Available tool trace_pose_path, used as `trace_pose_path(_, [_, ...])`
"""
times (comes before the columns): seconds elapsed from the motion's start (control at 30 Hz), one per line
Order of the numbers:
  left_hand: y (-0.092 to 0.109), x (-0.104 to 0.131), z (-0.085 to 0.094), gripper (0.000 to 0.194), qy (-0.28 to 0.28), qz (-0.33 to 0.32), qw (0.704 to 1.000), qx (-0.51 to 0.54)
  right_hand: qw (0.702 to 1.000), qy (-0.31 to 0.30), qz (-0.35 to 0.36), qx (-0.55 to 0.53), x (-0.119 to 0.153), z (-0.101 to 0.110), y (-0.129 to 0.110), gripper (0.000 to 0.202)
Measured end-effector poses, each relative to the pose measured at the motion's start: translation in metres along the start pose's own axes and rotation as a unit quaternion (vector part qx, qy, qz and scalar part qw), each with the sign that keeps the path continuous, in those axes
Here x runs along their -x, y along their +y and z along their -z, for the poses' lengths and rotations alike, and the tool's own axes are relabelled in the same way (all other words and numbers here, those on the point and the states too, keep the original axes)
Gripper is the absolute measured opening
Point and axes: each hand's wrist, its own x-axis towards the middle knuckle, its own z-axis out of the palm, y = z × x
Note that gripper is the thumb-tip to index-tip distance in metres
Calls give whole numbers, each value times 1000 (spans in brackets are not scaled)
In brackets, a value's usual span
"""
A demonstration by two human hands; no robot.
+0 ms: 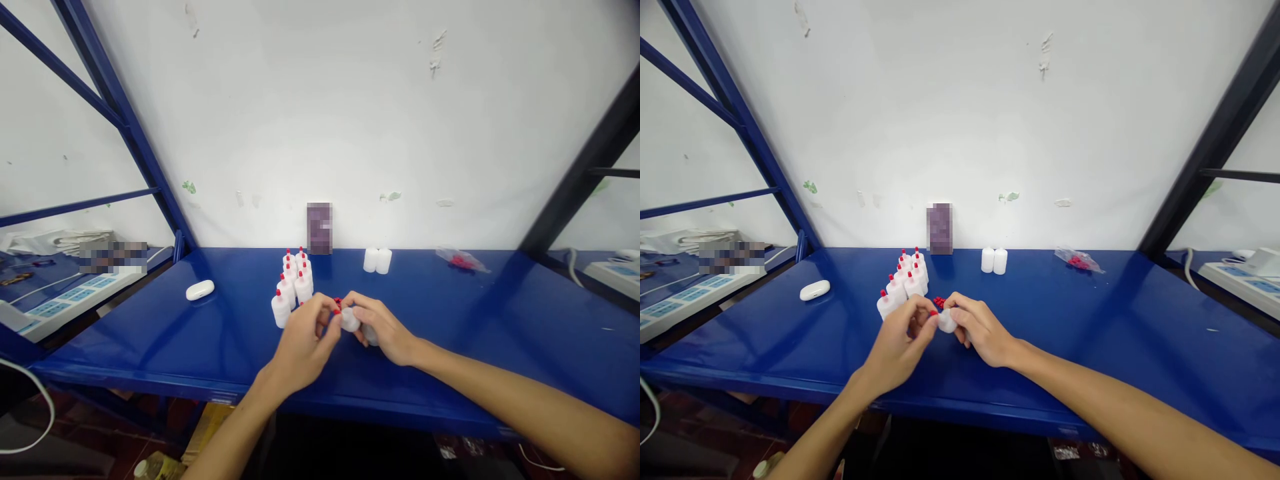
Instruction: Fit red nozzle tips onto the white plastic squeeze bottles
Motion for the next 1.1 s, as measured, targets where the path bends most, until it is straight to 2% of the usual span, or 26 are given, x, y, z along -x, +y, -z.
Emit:
trace_pose_path(0.13, [-2, -3, 29, 9, 35, 50, 992, -106, 998, 56, -20, 7, -6, 2, 2, 40])
trace_pose_path(0.27, [-10, -3, 46, 14, 15, 72, 965, -253, 988, 123, -20, 87, -8, 7, -1, 33])
trace_pose_path(0.4, [-18, -4, 47, 21, -6, 79, 944, -320, 973, 167, 36, 152, -4, 15, -3, 24])
trace_pose_path(0.53, [-22, -5, 43, 25, -13, 84, 931, -354, 972, 161, 99, 141, -1, 20, -4, 28])
trace_pose_path(0.77, [-20, -5, 37, 33, -25, 103, 915, -390, 962, 202, 78, 169, -5, 21, -5, 29])
trace_pose_path(0.87, [-18, -5, 39, 33, -10, 90, 930, -355, 954, 239, 75, 165, -13, 41, -10, 26])
trace_pose_path(0.9, [-17, -4, 41, 31, -5, 80, 939, -335, 953, 246, 80, 159, -17, 52, -13, 25])
trace_pose_path(0.97, [-12, -2, 43, 27, 0, 56, 957, -286, 941, 297, 104, 127, -28, 79, -18, 24])
trace_pose_path(1.03, [-6, 1, 44, 25, -25, 32, 972, -231, 924, 343, 124, 113, -42, 106, -20, 23])
trace_pose_path(1.1, [1, 3, 43, 25, -86, 2, 979, -186, 908, 385, 125, 106, -56, 127, -18, 22])
